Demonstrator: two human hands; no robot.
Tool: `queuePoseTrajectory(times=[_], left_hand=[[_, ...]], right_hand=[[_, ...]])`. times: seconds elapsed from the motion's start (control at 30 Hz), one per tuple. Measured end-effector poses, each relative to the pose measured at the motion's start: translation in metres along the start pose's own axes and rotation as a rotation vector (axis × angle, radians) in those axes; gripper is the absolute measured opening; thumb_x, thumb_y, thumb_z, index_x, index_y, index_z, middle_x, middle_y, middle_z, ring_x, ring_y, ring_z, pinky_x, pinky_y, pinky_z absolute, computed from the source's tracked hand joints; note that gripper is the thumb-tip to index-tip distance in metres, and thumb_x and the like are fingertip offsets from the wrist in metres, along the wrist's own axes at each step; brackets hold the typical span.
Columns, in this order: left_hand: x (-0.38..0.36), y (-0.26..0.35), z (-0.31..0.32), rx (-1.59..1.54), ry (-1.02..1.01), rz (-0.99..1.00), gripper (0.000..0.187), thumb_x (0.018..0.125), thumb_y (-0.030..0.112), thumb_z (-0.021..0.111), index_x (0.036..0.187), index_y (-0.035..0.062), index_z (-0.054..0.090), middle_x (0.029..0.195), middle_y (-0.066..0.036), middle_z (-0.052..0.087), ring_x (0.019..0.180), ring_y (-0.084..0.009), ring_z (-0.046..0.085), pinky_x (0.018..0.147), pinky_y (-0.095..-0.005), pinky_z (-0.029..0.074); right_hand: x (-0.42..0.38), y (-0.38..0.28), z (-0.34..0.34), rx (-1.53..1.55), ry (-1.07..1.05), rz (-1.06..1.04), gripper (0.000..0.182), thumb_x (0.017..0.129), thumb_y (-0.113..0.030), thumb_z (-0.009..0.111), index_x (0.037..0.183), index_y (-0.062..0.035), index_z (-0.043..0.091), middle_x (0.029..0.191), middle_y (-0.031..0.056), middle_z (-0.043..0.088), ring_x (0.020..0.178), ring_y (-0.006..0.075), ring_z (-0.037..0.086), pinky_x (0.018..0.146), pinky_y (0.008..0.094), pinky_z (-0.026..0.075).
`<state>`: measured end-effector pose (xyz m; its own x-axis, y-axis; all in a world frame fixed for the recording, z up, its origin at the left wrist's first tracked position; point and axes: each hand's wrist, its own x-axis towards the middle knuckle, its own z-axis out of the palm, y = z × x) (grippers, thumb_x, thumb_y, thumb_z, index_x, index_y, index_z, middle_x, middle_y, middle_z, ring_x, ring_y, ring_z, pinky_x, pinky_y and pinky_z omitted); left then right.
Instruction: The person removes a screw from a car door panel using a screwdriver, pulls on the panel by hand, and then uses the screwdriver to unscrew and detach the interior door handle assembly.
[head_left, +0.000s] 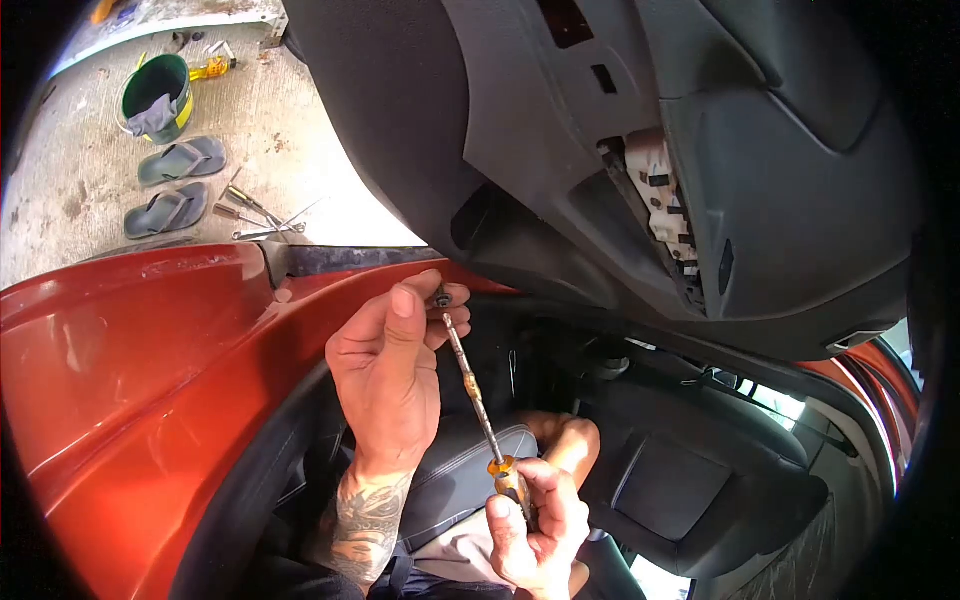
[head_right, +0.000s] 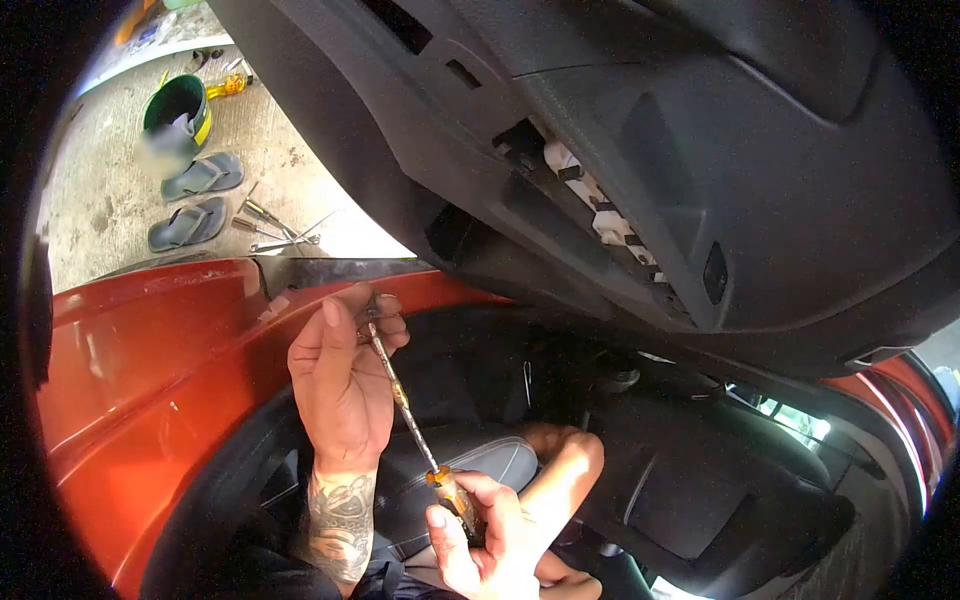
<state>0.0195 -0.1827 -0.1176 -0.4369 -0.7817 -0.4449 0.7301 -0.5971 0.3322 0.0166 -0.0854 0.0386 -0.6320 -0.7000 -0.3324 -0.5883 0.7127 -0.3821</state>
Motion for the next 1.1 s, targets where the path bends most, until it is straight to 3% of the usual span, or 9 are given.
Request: queuePoseTrajectory(times=[0.03,0.47,0.63,0.73,0.83,0.93,1.03,1.1], left_hand=[[0.0,0.001,0.0,-0.002,0.004,0.0,0.035,0.095,0.03,0.058,0.106,-0.0023,0.065,0.094,-0.013,0.067,0.079,-0.0193,0.062,0.072,-0.0317,0.05],[-0.001,0.001,0.004,0.027,0.053,0.132,0.036,0.093,0.027,0.062,0.1,-0.0082,0.066,0.088,-0.016,0.068,0.08,-0.0198,0.065,0.074,-0.0311,0.052],[0.0,0.001,0.0,0.102,0.023,0.178,0.033,0.094,0.023,0.062,0.098,-0.0092,0.066,0.087,-0.014,0.067,0.079,-0.0174,0.062,0.074,-0.0281,0.05],[0.0,0.001,-0.002,0.164,0.007,0.179,0.031,0.094,0.02,0.061,0.097,-0.0103,0.065,0.088,-0.014,0.066,0.079,-0.016,0.061,0.074,-0.0267,0.048],[0.0,0.001,0.0,0.156,-0.002,0.187,0.028,0.094,0.018,0.061,0.097,-0.0098,0.065,0.09,-0.015,0.066,0.081,-0.016,0.061,0.075,-0.0262,0.048],[-0.001,0.0,0.001,0.262,-0.02,0.215,0.035,0.096,0.026,0.057,0.096,-0.0082,0.065,0.087,-0.014,0.065,0.076,-0.0176,0.057,0.069,-0.03,0.045],[-0.001,0.0,0.001,0.313,-0.041,0.27,0.033,0.095,0.023,0.058,0.094,-0.0091,0.065,0.089,-0.015,0.065,0.075,-0.0169,0.057,0.069,-0.0289,0.046],[-0.001,0.002,-0.001,0.306,-0.057,0.248,0.014,0.089,0.004,0.065,0.094,-0.0088,0.067,0.093,-0.016,0.066,0.08,-0.0149,0.061,0.07,-0.0226,0.047]], right_hand=[[0.006,-0.007,-0.004,-0.065,-0.065,-0.046,0.028,0.088,-0.016,0.059,0.11,0.0005,0.057,0.088,0.012,0.067,0.08,0.0315,0.061,0.102,0.0582,0.023],[0.013,-0.015,0.013,-0.155,0.186,-0.105,0.024,0.087,-0.014,0.058,0.107,-0.001,0.059,0.086,0.0123,0.065,0.079,0.0314,0.056,0.095,0.0531,0.028],[0.01,-0.026,0.015,-0.213,0.256,0.086,0.023,0.086,-0.012,0.059,0.106,-0.0015,0.06,0.085,0.0128,0.064,0.08,0.0314,0.054,0.093,0.0508,0.031],[0.005,-0.027,0.013,0.108,0.275,0.016,0.023,0.085,-0.008,0.059,0.107,-0.0014,0.06,0.088,0.0134,0.063,0.082,0.0308,0.054,0.09,0.0446,0.035],[0.009,-0.025,0.007,0.127,0.179,-0.007,0.022,0.085,-0.006,0.058,0.106,-0.0004,0.06,0.091,0.014,0.062,0.081,0.0302,0.054,0.086,0.0387,0.038],[0.01,-0.016,0.017,-0.346,0.373,-0.15,0.024,0.085,-0.005,0.057,0.108,0.0025,0.058,0.093,0.0149,0.062,0.078,0.0279,0.056,0.082,0.0354,0.04],[0.005,-0.008,0.023,-0.266,0.315,-0.117,0.023,0.085,-0.005,0.059,0.107,0.0024,0.058,0.092,0.0139,0.061,0.075,0.0246,0.055,0.078,0.0331,0.04],[0.003,-0.004,0.025,-0.21,0.275,-0.086,0.023,0.085,-0.006,0.06,0.106,0.0024,0.059,0.091,0.0132,0.061,0.073,0.0223,0.055,0.075,0.0315,0.04]])
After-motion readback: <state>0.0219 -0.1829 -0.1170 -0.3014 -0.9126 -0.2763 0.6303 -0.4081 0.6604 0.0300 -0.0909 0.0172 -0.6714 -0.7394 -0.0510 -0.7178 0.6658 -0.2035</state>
